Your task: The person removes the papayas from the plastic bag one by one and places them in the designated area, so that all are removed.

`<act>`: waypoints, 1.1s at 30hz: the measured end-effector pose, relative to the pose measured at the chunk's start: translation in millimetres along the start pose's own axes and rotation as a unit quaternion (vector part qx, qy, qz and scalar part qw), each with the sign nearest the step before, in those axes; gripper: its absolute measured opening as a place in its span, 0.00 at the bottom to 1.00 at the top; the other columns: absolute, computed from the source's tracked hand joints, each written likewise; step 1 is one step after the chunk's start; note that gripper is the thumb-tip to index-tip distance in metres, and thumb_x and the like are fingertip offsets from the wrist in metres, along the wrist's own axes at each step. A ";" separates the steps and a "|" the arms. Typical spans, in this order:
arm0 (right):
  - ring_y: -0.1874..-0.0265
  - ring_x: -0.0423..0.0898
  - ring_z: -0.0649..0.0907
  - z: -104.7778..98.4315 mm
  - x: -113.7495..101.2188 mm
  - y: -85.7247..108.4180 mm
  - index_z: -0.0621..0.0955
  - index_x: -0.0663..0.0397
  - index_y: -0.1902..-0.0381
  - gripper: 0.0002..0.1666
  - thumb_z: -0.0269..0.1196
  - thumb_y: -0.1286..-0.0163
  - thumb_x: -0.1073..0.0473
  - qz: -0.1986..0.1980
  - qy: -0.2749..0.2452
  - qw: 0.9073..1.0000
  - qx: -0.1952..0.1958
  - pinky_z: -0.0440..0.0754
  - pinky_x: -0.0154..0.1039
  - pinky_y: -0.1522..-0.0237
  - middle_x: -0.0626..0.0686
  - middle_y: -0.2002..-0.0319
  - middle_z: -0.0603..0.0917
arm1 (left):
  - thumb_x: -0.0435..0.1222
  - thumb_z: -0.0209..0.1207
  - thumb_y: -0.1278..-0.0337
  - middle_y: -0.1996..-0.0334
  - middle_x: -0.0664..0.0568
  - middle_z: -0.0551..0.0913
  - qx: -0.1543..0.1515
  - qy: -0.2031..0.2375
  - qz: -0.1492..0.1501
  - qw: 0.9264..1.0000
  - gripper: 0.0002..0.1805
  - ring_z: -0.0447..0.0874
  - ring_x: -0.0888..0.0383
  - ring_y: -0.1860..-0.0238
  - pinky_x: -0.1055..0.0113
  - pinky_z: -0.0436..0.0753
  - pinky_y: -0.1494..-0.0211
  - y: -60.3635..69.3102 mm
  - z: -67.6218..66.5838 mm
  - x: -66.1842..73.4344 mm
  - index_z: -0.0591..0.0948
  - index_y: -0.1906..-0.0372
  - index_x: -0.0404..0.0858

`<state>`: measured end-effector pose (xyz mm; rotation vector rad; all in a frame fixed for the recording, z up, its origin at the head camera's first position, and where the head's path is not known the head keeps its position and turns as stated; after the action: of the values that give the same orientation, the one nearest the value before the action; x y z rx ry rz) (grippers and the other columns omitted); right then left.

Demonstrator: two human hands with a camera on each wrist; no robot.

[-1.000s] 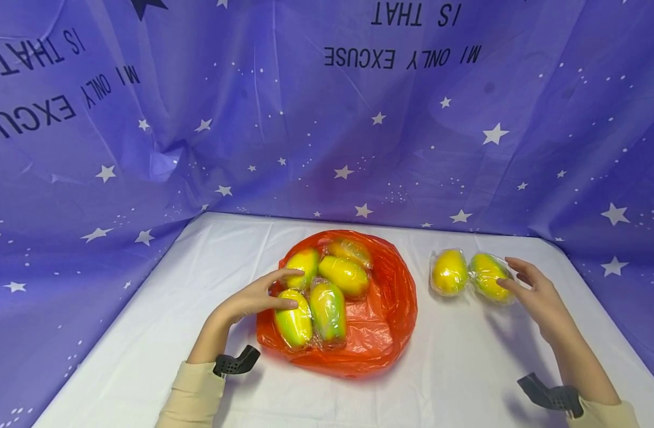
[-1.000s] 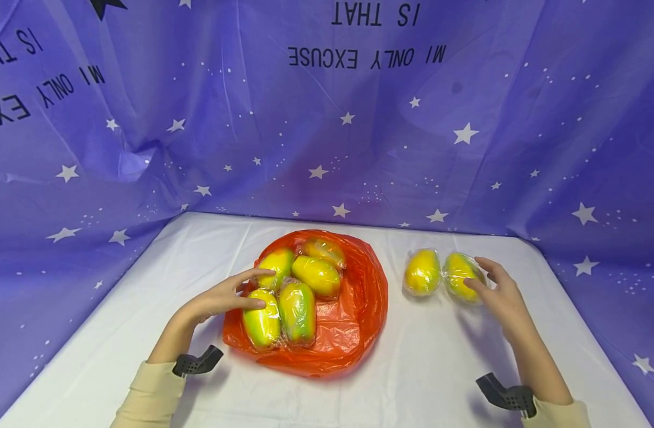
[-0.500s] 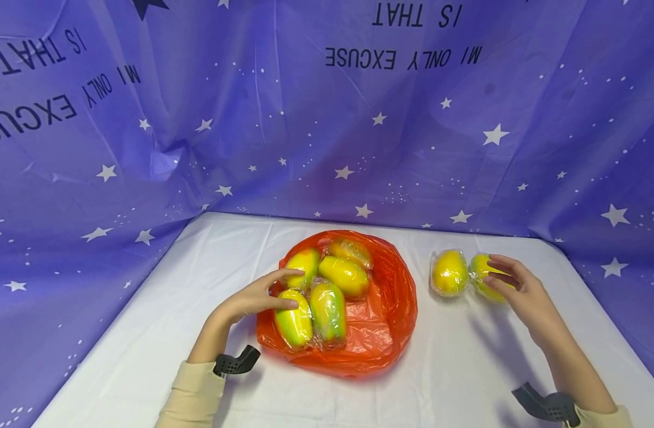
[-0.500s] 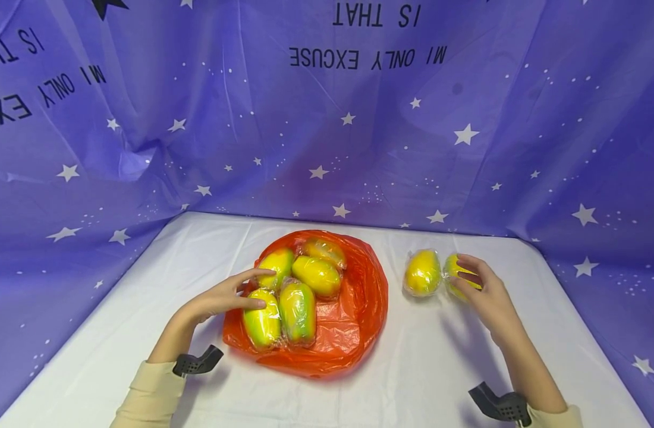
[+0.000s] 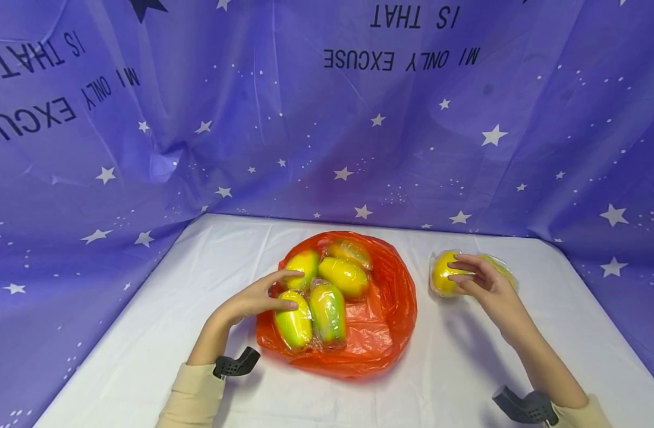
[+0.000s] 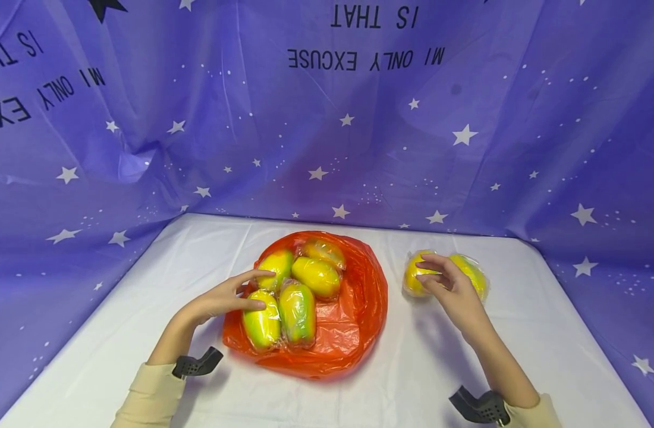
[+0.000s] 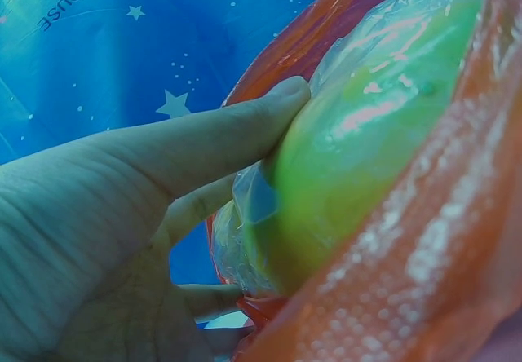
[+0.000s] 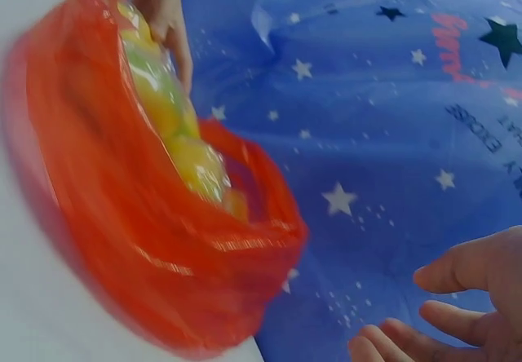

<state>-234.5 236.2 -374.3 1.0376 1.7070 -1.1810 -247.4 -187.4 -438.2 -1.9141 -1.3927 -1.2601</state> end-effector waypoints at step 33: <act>0.52 0.55 0.82 126.3 12.3 -15.7 0.71 0.60 0.38 0.28 0.65 0.34 0.62 0.076 0.002 0.985 -0.156 0.82 0.38 0.55 0.66 0.44 0.74 | 0.47 0.69 0.49 0.31 0.49 0.64 -0.001 0.003 -0.006 1.000 0.35 0.58 0.44 0.31 0.37 0.56 0.33 0.1 0.3 -0.7 0.71 0.34 0.57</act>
<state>-233.7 114.0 -412.0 0.9559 1.7163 -0.7834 -247.2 -187.6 -438.9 -1.9053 -1.4023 -1.2711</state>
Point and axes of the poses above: each hand's wrist, its own y-axis away from the middle knuckle, its own z-axis out of the palm, x = y × z, the point moved 5 cm from there along -y, towards the middle knuckle
